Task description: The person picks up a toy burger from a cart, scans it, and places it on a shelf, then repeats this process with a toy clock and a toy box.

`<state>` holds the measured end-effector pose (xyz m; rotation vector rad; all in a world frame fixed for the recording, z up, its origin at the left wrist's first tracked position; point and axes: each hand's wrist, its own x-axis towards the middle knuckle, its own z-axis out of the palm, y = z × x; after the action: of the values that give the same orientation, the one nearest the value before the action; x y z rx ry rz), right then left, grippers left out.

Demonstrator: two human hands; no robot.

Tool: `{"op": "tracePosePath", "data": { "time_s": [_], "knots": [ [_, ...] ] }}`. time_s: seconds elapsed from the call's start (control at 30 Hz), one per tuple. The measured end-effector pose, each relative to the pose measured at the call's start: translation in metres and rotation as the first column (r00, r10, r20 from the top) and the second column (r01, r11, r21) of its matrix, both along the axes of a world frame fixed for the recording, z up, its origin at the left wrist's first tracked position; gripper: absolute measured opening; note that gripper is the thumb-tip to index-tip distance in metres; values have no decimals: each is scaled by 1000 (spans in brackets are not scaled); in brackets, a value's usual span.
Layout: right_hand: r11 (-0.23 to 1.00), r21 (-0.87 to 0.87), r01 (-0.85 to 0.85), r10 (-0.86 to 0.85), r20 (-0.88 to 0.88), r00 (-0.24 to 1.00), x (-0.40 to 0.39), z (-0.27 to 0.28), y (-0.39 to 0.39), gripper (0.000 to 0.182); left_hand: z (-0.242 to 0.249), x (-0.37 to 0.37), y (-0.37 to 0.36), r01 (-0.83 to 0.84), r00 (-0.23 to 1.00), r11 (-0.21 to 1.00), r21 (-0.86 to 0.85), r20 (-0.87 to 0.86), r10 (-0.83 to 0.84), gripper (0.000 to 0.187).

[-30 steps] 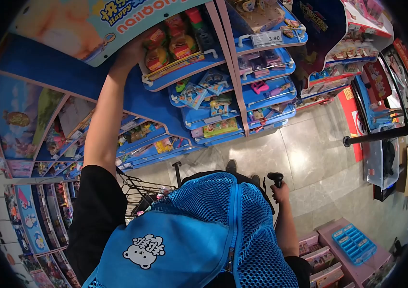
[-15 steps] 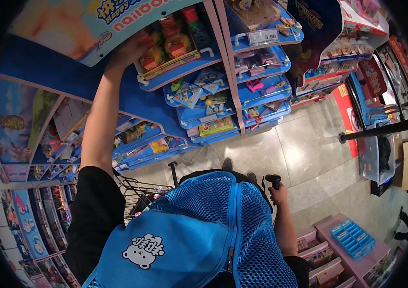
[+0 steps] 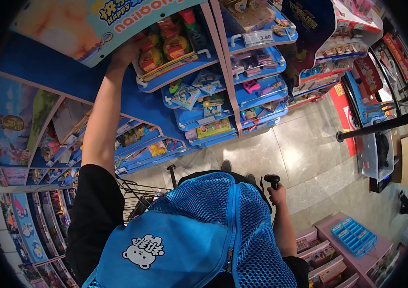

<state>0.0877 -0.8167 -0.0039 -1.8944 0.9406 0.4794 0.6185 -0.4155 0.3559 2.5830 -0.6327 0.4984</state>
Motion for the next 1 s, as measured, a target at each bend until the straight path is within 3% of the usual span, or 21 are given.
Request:
{"op": "tracePosePath", "data": {
  "time_s": [0.23, 0.33, 0.43, 0.53, 0.63, 0.73, 0.83, 1.0],
  "knots": [
    [1000, -22, -4, 4, 15, 1000, -5, -4, -2, 29, -10, 15, 6, 6, 1000, 1000, 10, 6, -6, 26],
    [999, -24, 31, -33, -50, 998, 3, 20, 2, 38, -9, 12, 5, 18, 999, 995, 102, 31, -21, 27],
    [999, -31, 28, -30, -61, 998, 3, 18, -1, 39, -4, -8, -4, 21, 999, 999, 43, 43, -23, 28],
    [1000, 17, 8, -8, -11, 1000, -1, 10, -8, 30, -4, -17, -5, -36, 992, 993, 115, 122, 22, 32],
    [1000, 27, -8, 8, -11, 1000, -3, 10, -13, 30, -7, -28, -4, -34, 999, 999, -18, 31, 35, 35],
    [999, 24, -35, 35, -2, 999, -7, 4, -20, 28, -10, -47, 0, 75, 931, 997, 32, 357, -81, 42],
    [997, 9, -77, 77, -11, 997, -9, 3, -27, 26, -17, -90, -6, 64, 903, 993, -95, 428, -17, 45],
    [992, 35, -121, 123, -44, 991, -8, 8, -41, 25, -70, -167, 23, -108, 945, 980, -170, 289, 154, 53]
  ]
}}
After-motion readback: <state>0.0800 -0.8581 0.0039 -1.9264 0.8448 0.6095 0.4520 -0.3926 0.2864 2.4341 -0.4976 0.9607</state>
